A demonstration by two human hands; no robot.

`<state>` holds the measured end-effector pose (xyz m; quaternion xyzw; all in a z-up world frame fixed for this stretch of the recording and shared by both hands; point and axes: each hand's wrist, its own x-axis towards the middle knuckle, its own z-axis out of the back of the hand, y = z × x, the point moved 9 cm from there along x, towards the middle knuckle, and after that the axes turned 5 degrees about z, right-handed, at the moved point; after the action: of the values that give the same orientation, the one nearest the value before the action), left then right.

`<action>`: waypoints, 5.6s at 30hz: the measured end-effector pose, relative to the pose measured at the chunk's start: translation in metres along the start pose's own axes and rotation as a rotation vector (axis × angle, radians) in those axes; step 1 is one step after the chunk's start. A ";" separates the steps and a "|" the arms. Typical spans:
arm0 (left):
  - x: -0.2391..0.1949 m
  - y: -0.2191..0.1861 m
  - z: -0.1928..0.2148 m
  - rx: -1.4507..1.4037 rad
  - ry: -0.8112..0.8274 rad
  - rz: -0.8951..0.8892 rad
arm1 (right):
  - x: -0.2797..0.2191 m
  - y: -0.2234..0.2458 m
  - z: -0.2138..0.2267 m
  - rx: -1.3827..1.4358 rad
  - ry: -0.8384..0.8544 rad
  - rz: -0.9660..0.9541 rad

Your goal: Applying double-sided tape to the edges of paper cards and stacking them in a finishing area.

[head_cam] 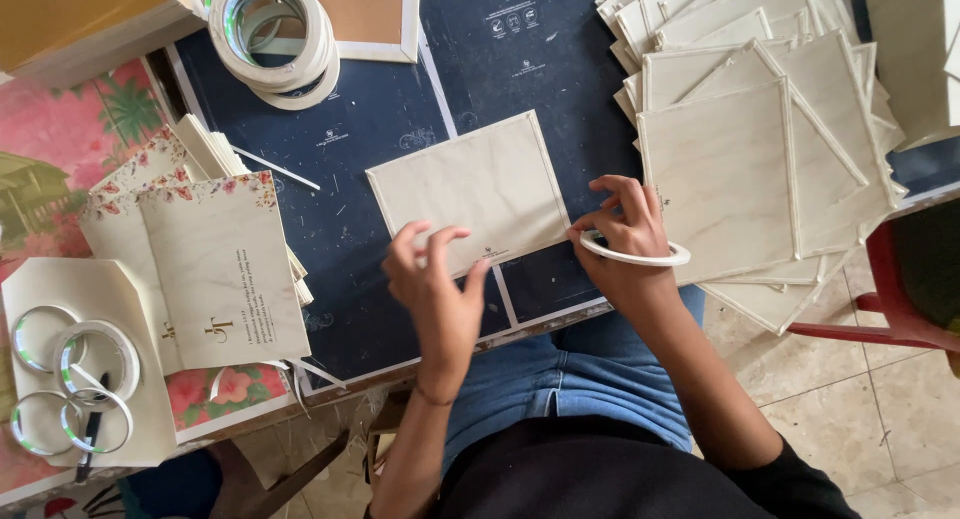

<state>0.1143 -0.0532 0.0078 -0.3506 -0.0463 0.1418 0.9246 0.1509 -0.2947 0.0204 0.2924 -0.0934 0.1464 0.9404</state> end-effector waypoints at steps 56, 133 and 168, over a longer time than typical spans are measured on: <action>0.000 0.041 0.134 0.471 -0.191 -0.061 | -0.112 -0.120 0.127 0.275 -0.203 -0.570; -0.018 0.015 0.009 0.151 -0.104 0.020 | -0.038 0.025 -0.035 -0.026 0.134 0.075; -0.023 -0.007 -0.007 0.131 0.280 -0.038 | -0.015 0.066 -0.028 0.387 0.060 0.169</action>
<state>0.0951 -0.0695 0.0075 -0.3048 0.0858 0.0770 0.9454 0.1174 -0.2297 0.0280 0.4544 -0.0597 0.2485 0.8533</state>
